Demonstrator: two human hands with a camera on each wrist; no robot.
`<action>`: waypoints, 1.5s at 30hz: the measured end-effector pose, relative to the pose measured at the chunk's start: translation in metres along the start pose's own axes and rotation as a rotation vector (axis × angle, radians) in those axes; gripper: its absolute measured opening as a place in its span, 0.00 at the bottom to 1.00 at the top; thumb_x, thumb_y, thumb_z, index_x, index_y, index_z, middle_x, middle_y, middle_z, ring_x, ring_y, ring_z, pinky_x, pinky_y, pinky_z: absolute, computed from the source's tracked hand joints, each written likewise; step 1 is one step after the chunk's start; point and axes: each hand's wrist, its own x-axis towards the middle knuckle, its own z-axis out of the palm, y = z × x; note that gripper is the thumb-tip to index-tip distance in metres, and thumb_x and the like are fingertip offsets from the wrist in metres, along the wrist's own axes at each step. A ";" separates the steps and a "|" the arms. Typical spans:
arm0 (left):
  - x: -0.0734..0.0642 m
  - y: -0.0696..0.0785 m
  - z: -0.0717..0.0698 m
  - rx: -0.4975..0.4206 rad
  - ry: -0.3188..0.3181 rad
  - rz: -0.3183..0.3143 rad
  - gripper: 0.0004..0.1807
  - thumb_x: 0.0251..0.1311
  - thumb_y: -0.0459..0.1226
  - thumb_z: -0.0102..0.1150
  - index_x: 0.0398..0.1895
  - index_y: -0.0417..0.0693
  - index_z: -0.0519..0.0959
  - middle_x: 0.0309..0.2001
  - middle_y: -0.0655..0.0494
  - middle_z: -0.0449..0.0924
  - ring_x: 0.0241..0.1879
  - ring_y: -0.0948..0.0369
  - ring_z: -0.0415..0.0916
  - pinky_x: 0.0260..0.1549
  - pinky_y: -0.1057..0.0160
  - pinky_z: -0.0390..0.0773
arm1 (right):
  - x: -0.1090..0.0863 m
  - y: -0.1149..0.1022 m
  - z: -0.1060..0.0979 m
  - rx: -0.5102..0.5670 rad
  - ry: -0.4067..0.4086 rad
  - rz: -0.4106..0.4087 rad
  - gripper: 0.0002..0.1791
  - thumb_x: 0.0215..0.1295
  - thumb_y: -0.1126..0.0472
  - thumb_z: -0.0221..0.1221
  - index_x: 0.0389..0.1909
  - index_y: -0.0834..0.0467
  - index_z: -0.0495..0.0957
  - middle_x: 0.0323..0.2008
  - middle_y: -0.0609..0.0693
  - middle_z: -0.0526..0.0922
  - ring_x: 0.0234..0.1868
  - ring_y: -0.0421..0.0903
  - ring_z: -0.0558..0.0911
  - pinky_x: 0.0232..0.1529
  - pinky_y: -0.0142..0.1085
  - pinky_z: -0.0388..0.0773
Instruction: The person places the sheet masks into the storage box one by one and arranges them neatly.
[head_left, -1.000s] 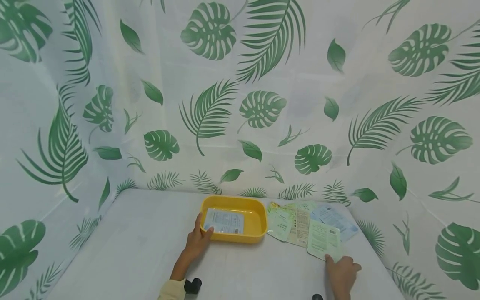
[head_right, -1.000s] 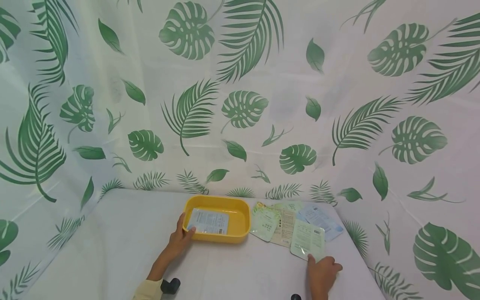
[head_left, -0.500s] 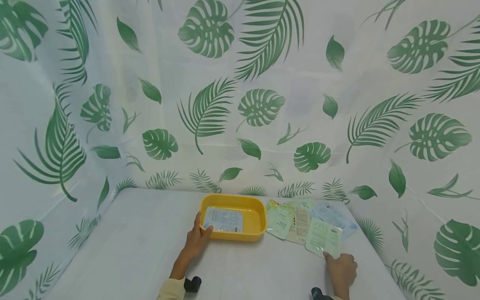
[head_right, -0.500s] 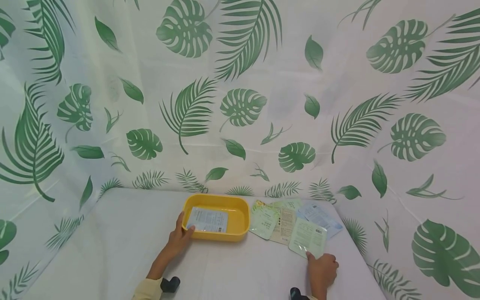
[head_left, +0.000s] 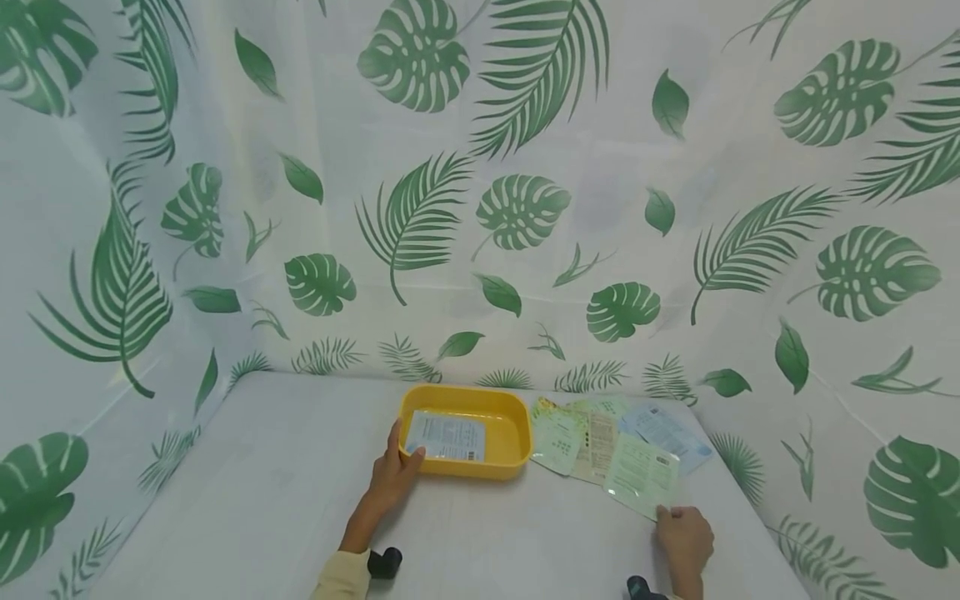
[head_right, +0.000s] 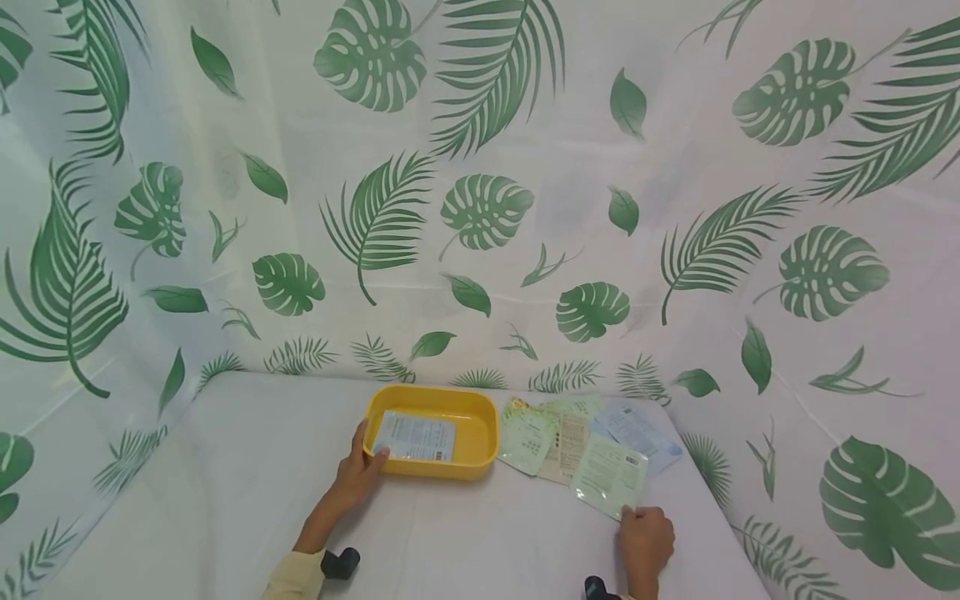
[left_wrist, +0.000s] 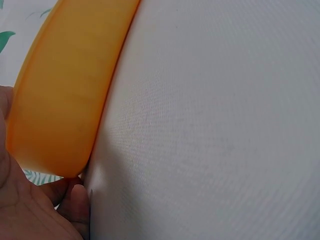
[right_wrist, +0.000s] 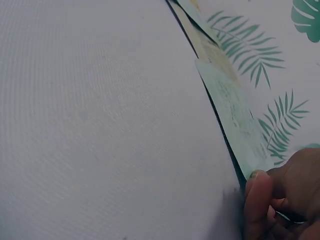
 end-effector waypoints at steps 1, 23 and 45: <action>0.000 0.000 0.000 -0.006 0.003 0.005 0.41 0.70 0.50 0.49 0.76 0.43 0.44 0.68 0.28 0.62 0.64 0.35 0.66 0.62 0.38 0.65 | 0.000 0.000 -0.001 0.024 0.007 0.013 0.19 0.70 0.62 0.50 0.49 0.77 0.69 0.38 0.70 0.79 0.40 0.63 0.78 0.42 0.51 0.73; 0.002 0.000 -0.001 -0.001 0.022 0.042 0.40 0.70 0.49 0.51 0.75 0.43 0.45 0.65 0.25 0.65 0.61 0.33 0.69 0.59 0.37 0.67 | -0.018 -0.005 -0.004 0.423 0.074 0.171 0.31 0.70 0.61 0.52 0.66 0.77 0.57 0.50 0.73 0.75 0.14 0.31 0.71 0.15 0.23 0.66; 0.001 -0.006 0.002 -0.028 0.026 0.032 0.42 0.70 0.52 0.50 0.76 0.44 0.44 0.66 0.26 0.63 0.63 0.33 0.66 0.61 0.36 0.64 | -0.030 -0.031 -0.002 0.629 0.141 -0.016 0.27 0.76 0.62 0.42 0.72 0.65 0.51 0.56 0.73 0.72 0.16 0.27 0.73 0.19 0.26 0.74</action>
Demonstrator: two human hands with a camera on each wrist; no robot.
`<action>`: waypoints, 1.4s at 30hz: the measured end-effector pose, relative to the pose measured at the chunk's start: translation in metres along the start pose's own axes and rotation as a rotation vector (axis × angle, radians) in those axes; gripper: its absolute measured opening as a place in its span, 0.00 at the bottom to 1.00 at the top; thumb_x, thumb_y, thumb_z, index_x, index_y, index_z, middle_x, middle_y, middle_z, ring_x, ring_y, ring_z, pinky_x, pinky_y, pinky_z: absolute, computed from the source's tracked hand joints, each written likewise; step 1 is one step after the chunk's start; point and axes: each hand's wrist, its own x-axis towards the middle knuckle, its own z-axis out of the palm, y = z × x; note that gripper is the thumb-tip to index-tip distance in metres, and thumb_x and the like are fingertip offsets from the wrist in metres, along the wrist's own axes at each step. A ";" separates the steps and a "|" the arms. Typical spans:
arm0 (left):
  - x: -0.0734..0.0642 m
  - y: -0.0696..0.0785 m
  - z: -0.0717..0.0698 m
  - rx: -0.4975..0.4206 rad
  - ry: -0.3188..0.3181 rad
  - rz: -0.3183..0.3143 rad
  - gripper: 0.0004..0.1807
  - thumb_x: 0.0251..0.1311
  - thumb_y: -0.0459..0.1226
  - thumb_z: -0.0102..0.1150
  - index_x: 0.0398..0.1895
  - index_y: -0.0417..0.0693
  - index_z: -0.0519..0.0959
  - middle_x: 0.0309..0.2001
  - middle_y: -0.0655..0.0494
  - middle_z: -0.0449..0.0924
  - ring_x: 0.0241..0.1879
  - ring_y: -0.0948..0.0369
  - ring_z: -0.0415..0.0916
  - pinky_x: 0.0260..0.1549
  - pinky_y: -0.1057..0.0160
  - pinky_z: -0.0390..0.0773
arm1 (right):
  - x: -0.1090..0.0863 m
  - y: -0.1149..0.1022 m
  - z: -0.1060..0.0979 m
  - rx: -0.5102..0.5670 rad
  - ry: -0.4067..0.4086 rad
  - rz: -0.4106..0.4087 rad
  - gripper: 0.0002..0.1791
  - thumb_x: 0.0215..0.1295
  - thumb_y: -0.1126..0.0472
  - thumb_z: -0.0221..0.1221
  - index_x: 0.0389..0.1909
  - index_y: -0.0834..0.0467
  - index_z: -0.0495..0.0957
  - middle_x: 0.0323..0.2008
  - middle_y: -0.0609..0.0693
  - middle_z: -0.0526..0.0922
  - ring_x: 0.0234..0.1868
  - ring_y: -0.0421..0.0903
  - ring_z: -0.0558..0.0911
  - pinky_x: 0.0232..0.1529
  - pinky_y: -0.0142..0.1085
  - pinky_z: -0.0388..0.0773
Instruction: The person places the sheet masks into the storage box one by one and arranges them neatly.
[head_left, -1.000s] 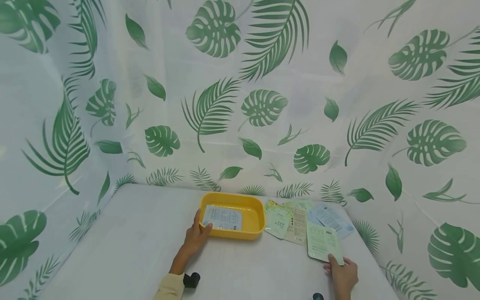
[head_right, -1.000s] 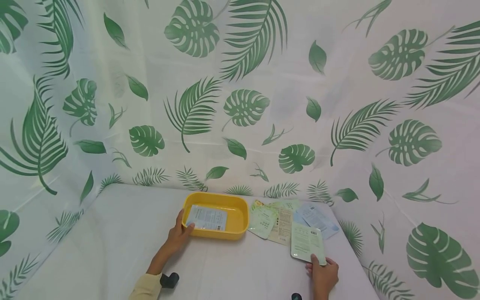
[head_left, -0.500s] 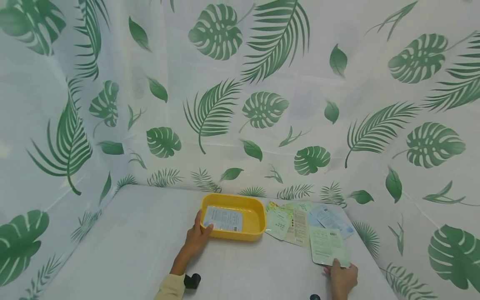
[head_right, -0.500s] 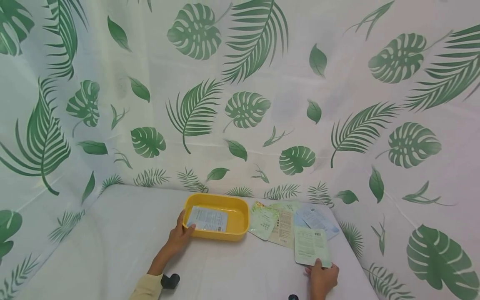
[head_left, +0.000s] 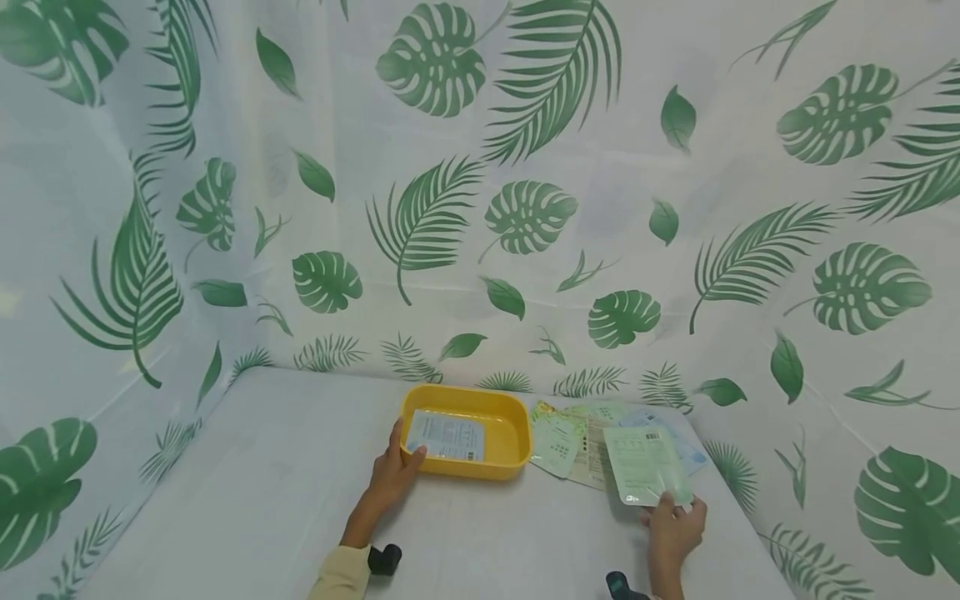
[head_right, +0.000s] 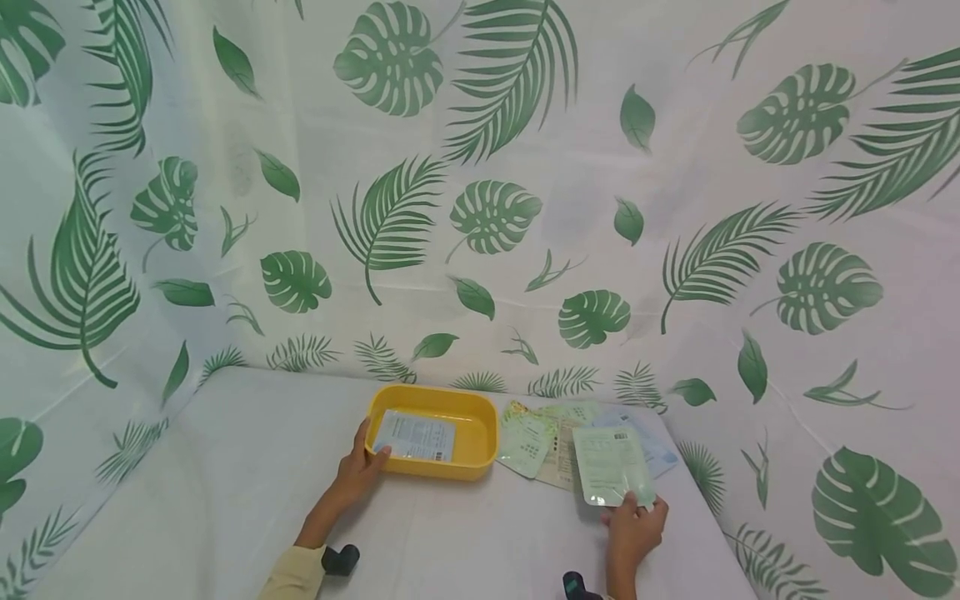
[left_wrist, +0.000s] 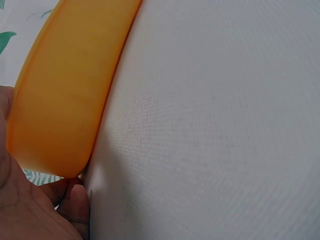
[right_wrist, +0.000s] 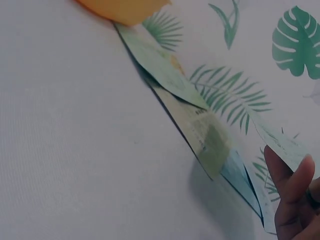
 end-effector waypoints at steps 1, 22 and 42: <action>0.000 0.002 -0.001 0.003 -0.007 -0.004 0.41 0.70 0.51 0.50 0.76 0.44 0.44 0.66 0.26 0.63 0.63 0.33 0.66 0.61 0.36 0.64 | -0.002 -0.002 0.002 0.003 0.000 -0.014 0.27 0.76 0.61 0.42 0.72 0.64 0.52 0.56 0.72 0.72 0.17 0.27 0.74 0.19 0.26 0.74; 0.005 0.009 -0.004 0.034 -0.027 -0.033 0.40 0.71 0.50 0.49 0.76 0.45 0.43 0.67 0.27 0.62 0.64 0.33 0.65 0.62 0.37 0.64 | -0.029 -0.023 0.045 0.114 -0.142 -0.264 0.20 0.74 0.65 0.48 0.63 0.67 0.63 0.46 0.74 0.78 0.13 0.32 0.73 0.15 0.27 0.73; 0.001 0.007 -0.004 0.032 -0.029 -0.017 0.40 0.70 0.49 0.50 0.76 0.42 0.44 0.65 0.25 0.64 0.61 0.33 0.68 0.58 0.37 0.67 | -0.056 -0.055 0.107 0.040 -0.486 -0.313 0.18 0.75 0.65 0.48 0.63 0.62 0.62 0.48 0.69 0.81 0.19 0.39 0.78 0.17 0.29 0.74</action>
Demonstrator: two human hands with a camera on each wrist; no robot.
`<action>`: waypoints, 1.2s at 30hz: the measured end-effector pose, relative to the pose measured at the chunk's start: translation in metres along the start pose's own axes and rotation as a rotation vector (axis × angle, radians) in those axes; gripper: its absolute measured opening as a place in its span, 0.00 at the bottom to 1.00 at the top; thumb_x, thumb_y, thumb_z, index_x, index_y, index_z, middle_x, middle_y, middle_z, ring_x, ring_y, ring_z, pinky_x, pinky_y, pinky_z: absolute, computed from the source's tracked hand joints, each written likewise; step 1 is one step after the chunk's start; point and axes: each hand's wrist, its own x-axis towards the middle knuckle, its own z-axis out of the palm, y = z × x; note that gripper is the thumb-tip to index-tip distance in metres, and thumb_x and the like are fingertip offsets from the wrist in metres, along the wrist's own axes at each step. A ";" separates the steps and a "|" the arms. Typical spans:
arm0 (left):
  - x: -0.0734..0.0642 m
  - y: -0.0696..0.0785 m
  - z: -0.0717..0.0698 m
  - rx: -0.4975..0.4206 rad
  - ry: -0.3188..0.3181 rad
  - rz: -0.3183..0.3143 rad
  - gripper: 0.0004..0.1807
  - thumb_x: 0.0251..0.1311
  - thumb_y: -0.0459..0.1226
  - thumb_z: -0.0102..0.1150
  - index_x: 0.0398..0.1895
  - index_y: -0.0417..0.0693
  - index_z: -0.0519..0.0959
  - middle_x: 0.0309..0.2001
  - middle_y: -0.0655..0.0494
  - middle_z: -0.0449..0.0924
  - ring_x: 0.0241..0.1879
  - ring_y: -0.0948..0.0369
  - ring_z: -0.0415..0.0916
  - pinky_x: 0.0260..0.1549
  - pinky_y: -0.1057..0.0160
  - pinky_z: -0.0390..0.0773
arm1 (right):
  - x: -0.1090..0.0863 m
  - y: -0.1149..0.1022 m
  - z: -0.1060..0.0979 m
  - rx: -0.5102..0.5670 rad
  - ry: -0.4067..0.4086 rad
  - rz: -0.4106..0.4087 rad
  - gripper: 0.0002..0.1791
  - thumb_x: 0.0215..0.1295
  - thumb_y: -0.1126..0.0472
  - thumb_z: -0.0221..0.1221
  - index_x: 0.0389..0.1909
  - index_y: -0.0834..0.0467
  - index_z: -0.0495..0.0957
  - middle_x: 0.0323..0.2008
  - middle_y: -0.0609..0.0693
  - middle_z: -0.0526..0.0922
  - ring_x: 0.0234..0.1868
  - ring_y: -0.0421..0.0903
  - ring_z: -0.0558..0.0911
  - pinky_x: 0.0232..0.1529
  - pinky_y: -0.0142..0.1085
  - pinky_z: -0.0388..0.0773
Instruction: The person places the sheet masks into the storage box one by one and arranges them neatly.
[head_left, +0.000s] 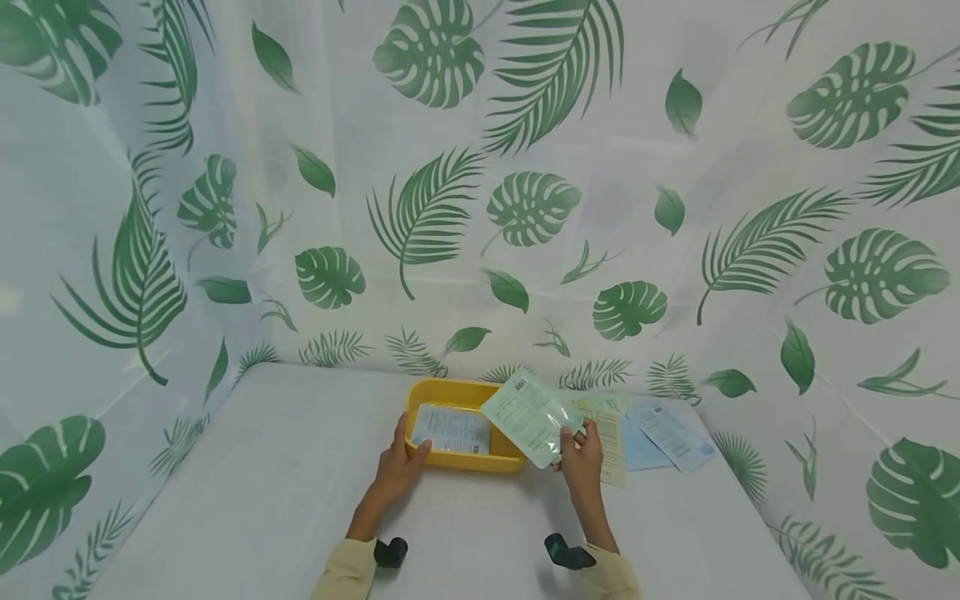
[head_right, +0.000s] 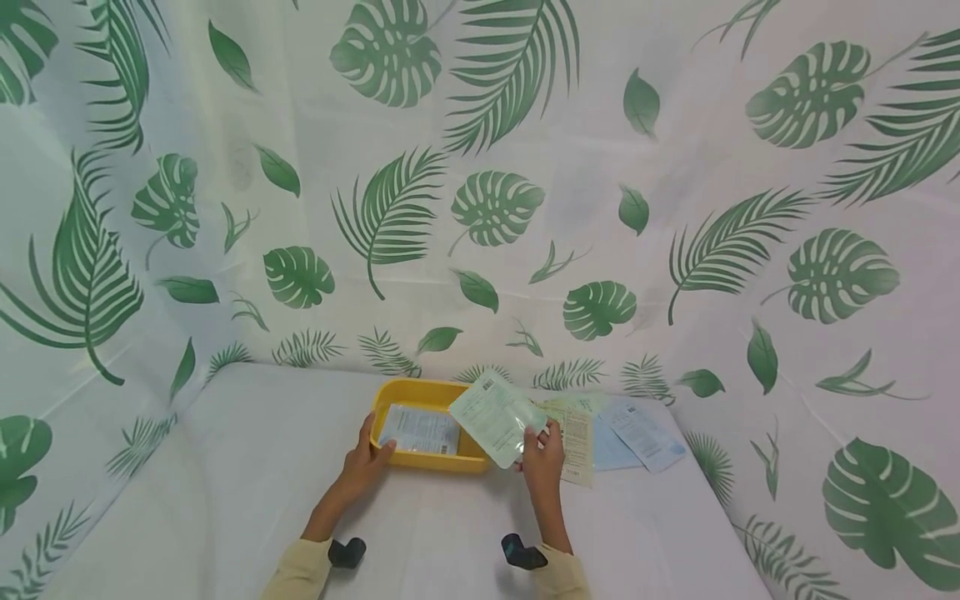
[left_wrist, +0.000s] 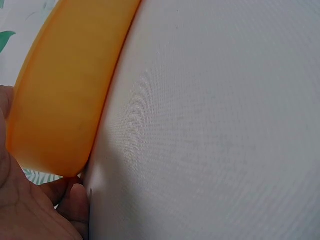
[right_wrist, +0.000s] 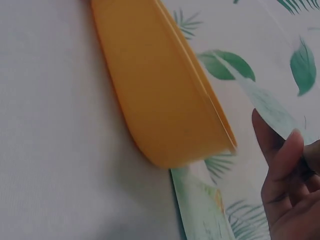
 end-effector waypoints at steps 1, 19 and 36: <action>0.000 0.000 0.000 -0.009 0.000 0.004 0.40 0.70 0.49 0.50 0.76 0.41 0.45 0.65 0.25 0.64 0.61 0.32 0.68 0.58 0.37 0.67 | 0.000 -0.001 0.004 -0.010 -0.027 0.001 0.19 0.75 0.64 0.48 0.63 0.62 0.62 0.48 0.69 0.81 0.20 0.39 0.78 0.17 0.30 0.74; -0.010 -0.004 0.012 -0.056 0.032 0.056 0.40 0.70 0.48 0.50 0.75 0.41 0.46 0.64 0.23 0.65 0.59 0.31 0.69 0.57 0.36 0.68 | 0.009 -0.010 0.055 -0.235 -0.165 -0.198 0.16 0.72 0.65 0.52 0.56 0.68 0.71 0.31 0.61 0.85 0.27 0.46 0.84 0.23 0.30 0.74; 0.002 -0.007 -0.002 -0.025 -0.013 -0.010 0.41 0.70 0.51 0.50 0.76 0.43 0.45 0.65 0.24 0.63 0.62 0.33 0.68 0.59 0.37 0.67 | 0.017 -0.021 0.091 -0.692 -0.247 0.008 0.30 0.66 0.61 0.57 0.67 0.63 0.63 0.35 0.55 0.81 0.23 0.47 0.73 0.26 0.36 0.64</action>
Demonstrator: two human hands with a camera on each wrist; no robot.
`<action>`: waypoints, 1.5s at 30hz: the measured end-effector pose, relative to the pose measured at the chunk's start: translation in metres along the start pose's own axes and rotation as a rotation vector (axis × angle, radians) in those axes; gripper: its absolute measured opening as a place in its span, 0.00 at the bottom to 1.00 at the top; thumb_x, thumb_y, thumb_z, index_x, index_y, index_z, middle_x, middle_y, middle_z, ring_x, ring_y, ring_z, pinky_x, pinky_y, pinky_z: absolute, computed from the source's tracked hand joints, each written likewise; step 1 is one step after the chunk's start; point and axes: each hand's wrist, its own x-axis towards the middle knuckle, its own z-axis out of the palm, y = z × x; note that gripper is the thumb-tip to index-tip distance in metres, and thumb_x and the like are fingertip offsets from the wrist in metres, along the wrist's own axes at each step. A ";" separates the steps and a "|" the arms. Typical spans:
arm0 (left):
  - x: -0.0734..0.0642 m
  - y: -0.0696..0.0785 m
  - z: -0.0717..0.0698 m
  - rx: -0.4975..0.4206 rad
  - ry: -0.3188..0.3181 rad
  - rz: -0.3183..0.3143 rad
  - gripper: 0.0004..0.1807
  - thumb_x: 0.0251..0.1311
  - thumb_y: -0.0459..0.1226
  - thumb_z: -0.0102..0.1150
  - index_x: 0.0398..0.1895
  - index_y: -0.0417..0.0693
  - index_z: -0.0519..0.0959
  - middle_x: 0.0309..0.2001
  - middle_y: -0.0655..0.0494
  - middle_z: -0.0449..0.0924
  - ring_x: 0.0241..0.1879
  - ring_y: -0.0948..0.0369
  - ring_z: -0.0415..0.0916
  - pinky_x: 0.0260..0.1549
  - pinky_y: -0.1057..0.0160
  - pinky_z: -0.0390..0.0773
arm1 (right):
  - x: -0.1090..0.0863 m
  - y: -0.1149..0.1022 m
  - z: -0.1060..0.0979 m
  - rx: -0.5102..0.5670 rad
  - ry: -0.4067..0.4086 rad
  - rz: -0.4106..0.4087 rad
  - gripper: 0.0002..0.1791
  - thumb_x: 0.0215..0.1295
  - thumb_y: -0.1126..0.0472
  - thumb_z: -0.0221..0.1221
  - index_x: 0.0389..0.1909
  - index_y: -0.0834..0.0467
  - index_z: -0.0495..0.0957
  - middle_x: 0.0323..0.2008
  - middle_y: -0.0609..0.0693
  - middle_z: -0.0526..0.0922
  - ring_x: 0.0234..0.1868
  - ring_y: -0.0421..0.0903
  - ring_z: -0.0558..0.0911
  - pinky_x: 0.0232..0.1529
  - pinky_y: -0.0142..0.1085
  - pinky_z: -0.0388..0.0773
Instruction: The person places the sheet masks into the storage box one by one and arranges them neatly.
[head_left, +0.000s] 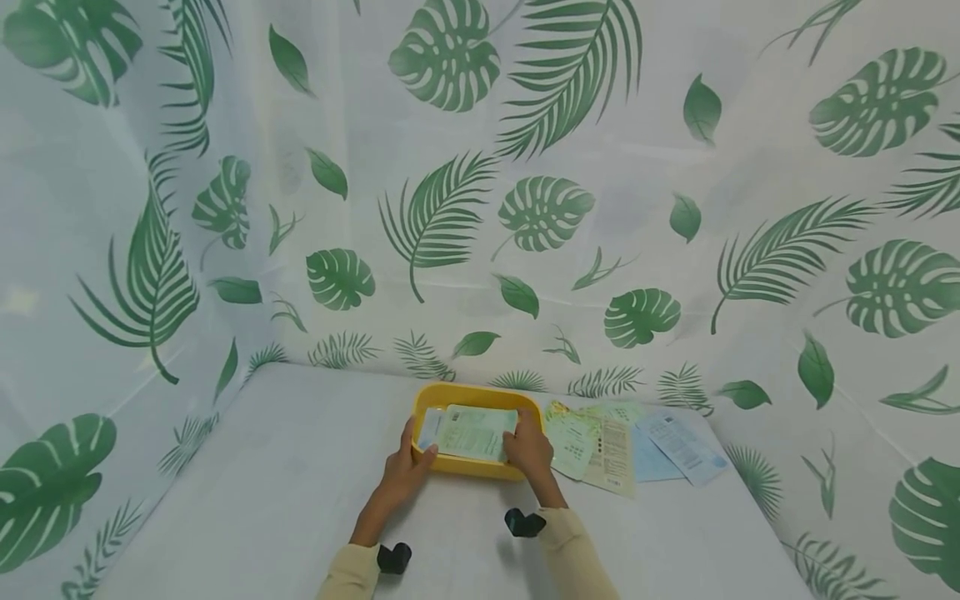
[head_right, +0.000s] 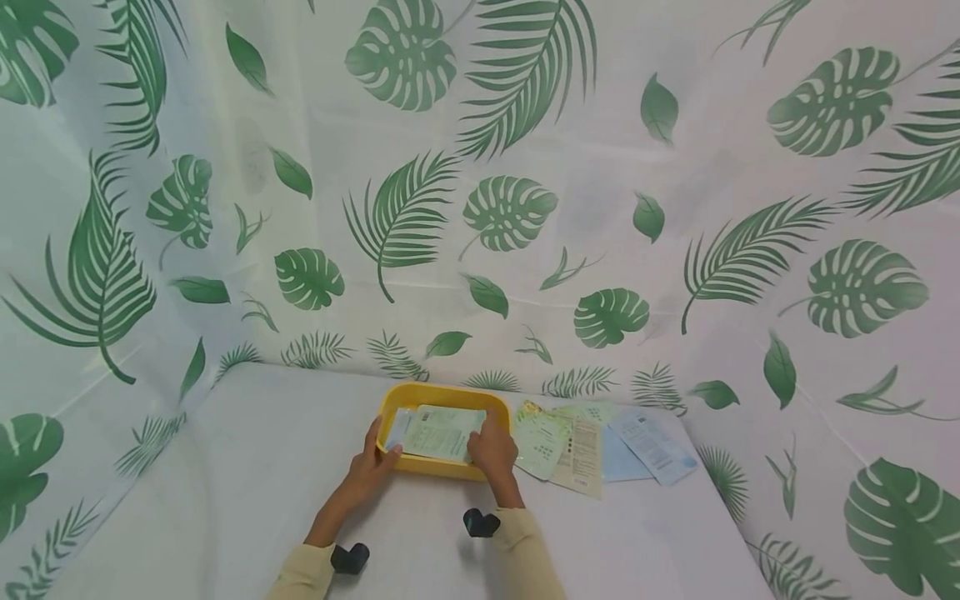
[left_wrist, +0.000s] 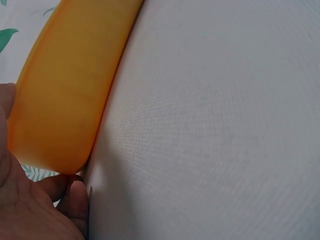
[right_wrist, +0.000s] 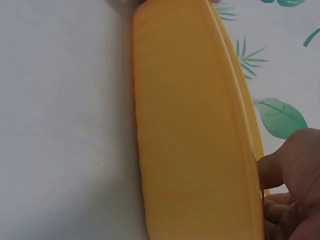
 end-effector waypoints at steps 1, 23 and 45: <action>0.001 0.000 -0.001 -0.005 -0.002 -0.004 0.41 0.70 0.51 0.50 0.76 0.43 0.45 0.66 0.24 0.63 0.62 0.33 0.67 0.60 0.37 0.66 | 0.001 -0.001 0.000 -0.011 -0.006 0.009 0.30 0.65 0.62 0.57 0.67 0.63 0.62 0.34 0.55 0.81 0.23 0.47 0.73 0.26 0.37 0.64; -0.002 0.000 0.002 0.012 0.004 0.004 0.41 0.70 0.51 0.50 0.76 0.44 0.45 0.66 0.26 0.63 0.61 0.33 0.68 0.59 0.37 0.66 | -0.003 -0.004 0.014 -0.175 -0.030 -0.054 0.20 0.56 0.64 0.61 0.52 0.61 0.78 0.35 0.50 0.84 0.28 0.46 0.75 0.29 0.38 0.71; -0.001 0.001 0.000 -0.021 -0.001 -0.004 0.42 0.69 0.51 0.51 0.76 0.44 0.45 0.66 0.26 0.63 0.63 0.35 0.67 0.61 0.37 0.65 | 0.000 -0.001 0.013 -0.157 -0.160 -0.186 0.05 0.69 0.59 0.53 0.40 0.57 0.74 0.22 0.49 0.70 0.23 0.45 0.69 0.26 0.36 0.61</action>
